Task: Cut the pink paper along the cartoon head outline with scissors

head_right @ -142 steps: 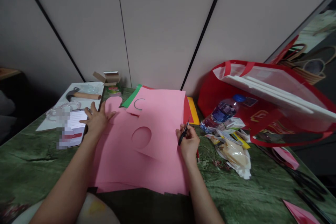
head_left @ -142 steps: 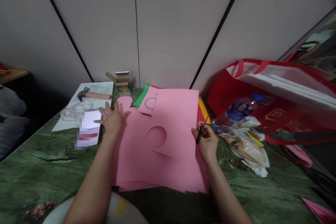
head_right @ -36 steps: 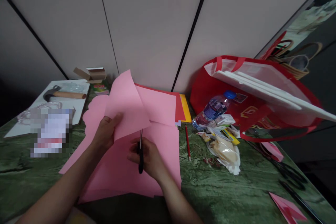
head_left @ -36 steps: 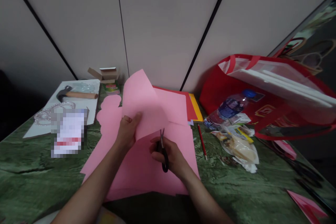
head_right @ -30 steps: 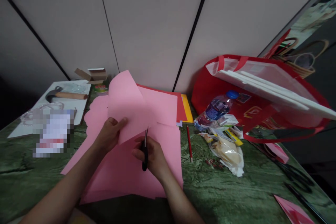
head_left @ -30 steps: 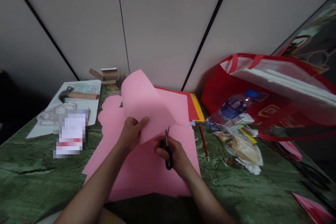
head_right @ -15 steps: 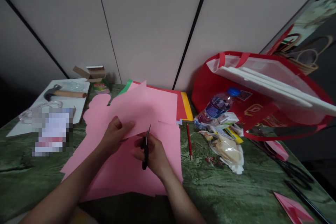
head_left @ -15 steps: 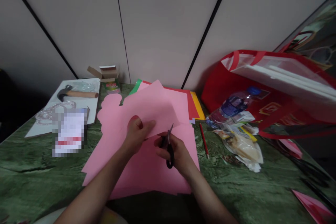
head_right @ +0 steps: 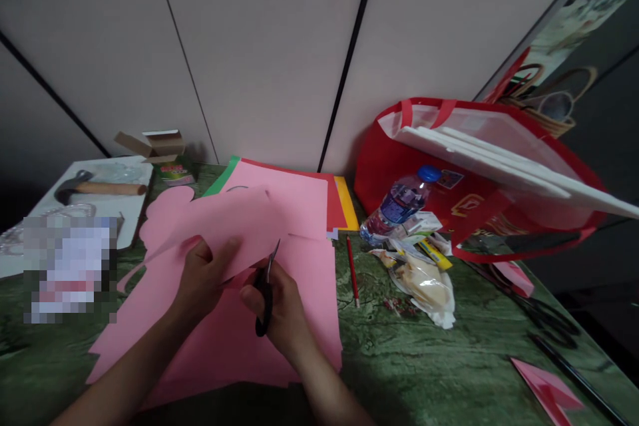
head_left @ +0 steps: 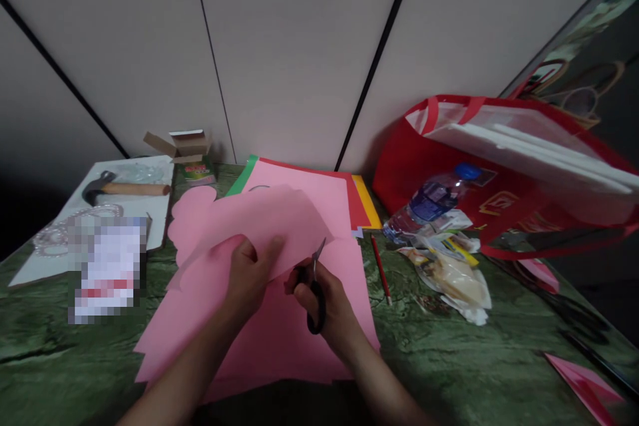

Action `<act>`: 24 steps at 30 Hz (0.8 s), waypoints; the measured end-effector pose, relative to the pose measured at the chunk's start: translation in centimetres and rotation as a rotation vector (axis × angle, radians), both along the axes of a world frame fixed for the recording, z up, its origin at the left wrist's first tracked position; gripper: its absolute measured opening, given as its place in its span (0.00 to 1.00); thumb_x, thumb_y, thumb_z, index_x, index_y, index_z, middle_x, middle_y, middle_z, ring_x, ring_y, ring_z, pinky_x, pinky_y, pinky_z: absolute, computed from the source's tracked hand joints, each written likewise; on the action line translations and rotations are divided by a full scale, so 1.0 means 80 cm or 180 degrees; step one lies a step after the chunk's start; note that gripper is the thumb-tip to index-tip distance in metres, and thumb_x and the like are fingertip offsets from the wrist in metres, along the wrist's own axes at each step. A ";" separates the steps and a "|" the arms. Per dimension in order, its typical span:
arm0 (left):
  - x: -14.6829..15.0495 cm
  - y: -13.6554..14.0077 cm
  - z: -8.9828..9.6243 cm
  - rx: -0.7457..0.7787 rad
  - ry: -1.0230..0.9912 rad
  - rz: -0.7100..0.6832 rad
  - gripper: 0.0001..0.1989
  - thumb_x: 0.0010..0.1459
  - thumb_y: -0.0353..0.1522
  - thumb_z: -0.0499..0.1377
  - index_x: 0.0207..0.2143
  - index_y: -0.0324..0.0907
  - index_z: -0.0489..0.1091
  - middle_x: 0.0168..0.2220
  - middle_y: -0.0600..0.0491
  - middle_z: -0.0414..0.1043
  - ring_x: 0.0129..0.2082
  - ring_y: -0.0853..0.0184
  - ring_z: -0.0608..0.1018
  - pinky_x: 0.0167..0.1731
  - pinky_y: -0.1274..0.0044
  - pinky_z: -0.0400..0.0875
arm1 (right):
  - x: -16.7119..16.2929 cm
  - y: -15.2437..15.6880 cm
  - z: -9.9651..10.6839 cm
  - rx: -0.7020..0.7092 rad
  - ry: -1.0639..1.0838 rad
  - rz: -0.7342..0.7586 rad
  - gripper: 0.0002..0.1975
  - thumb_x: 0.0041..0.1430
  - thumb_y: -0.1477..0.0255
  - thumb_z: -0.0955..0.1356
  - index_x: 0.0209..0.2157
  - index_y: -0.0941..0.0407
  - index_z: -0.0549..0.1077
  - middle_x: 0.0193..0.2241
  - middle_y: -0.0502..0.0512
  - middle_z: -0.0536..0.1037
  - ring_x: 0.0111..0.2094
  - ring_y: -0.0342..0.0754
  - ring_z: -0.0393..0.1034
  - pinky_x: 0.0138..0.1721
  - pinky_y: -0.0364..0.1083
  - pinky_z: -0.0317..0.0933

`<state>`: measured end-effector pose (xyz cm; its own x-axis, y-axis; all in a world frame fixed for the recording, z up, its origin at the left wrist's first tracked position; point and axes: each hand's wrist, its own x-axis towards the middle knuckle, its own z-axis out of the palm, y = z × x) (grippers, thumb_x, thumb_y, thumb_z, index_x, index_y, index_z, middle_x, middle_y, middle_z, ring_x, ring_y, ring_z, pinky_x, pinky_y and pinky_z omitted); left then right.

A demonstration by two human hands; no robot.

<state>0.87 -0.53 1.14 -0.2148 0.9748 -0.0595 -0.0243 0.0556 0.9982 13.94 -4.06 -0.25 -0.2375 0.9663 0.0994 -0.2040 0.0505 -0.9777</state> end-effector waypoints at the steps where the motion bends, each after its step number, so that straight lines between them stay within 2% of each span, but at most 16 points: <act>1: 0.001 0.000 0.001 0.0001 0.0011 0.0011 0.10 0.45 0.36 0.63 0.23 0.39 0.69 0.19 0.57 0.68 0.22 0.69 0.70 0.23 0.79 0.66 | -0.001 0.000 0.000 -0.0015 -0.0026 0.0004 0.17 0.52 0.56 0.68 0.32 0.56 0.67 0.26 0.50 0.67 0.28 0.44 0.59 0.28 0.44 0.53; 6: 0.004 -0.002 -0.001 -0.0034 0.0042 0.0068 0.10 0.45 0.35 0.63 0.21 0.39 0.66 0.18 0.58 0.66 0.21 0.70 0.70 0.20 0.80 0.63 | -0.001 -0.002 -0.001 -0.0078 -0.0168 -0.0014 0.16 0.52 0.58 0.68 0.31 0.57 0.66 0.26 0.50 0.66 0.27 0.44 0.59 0.27 0.44 0.54; 10: 0.004 -0.003 -0.004 -0.0096 -0.0359 -0.0669 0.09 0.48 0.35 0.60 0.21 0.40 0.69 0.15 0.57 0.68 0.16 0.70 0.70 0.17 0.79 0.62 | 0.001 -0.001 0.001 -0.0035 -0.0154 -0.0174 0.17 0.51 0.58 0.69 0.33 0.56 0.64 0.26 0.49 0.66 0.27 0.44 0.60 0.28 0.44 0.55; 12: 0.003 -0.005 -0.006 -0.0099 -0.0369 -0.0820 0.11 0.50 0.36 0.59 0.19 0.40 0.69 0.13 0.57 0.66 0.14 0.70 0.69 0.16 0.79 0.61 | 0.000 -0.001 0.004 -0.0091 -0.0077 -0.0211 0.18 0.50 0.59 0.70 0.34 0.55 0.63 0.27 0.49 0.67 0.28 0.44 0.61 0.29 0.44 0.56; 17: 0.003 -0.005 -0.009 0.0095 -0.0418 -0.0430 0.11 0.50 0.37 0.60 0.20 0.41 0.69 0.16 0.58 0.66 0.18 0.71 0.69 0.20 0.80 0.62 | -0.003 -0.002 0.006 -0.0090 -0.0001 -0.0113 0.17 0.49 0.59 0.71 0.33 0.55 0.65 0.27 0.50 0.69 0.29 0.44 0.62 0.29 0.44 0.58; 20: 0.004 -0.004 -0.007 0.0070 -0.0503 -0.0470 0.10 0.50 0.38 0.60 0.21 0.41 0.69 0.17 0.58 0.66 0.18 0.70 0.69 0.20 0.79 0.64 | -0.003 -0.003 0.006 -0.0052 -0.0007 -0.0035 0.16 0.48 0.60 0.72 0.31 0.56 0.67 0.27 0.50 0.69 0.29 0.44 0.62 0.30 0.44 0.58; 24: 0.005 -0.004 -0.004 0.0064 -0.0275 -0.0594 0.13 0.51 0.38 0.59 0.18 0.42 0.68 0.14 0.58 0.64 0.15 0.70 0.68 0.18 0.79 0.62 | 0.001 -0.002 0.008 -0.0130 -0.0026 -0.0081 0.16 0.48 0.59 0.71 0.30 0.56 0.68 0.26 0.50 0.69 0.28 0.44 0.62 0.29 0.43 0.58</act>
<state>1.26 -0.88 0.82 -0.0253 0.9984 -0.0499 -0.1009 0.0471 0.9938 14.01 -4.24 0.37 -0.2135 0.9752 0.0579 -0.1951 0.0155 -0.9807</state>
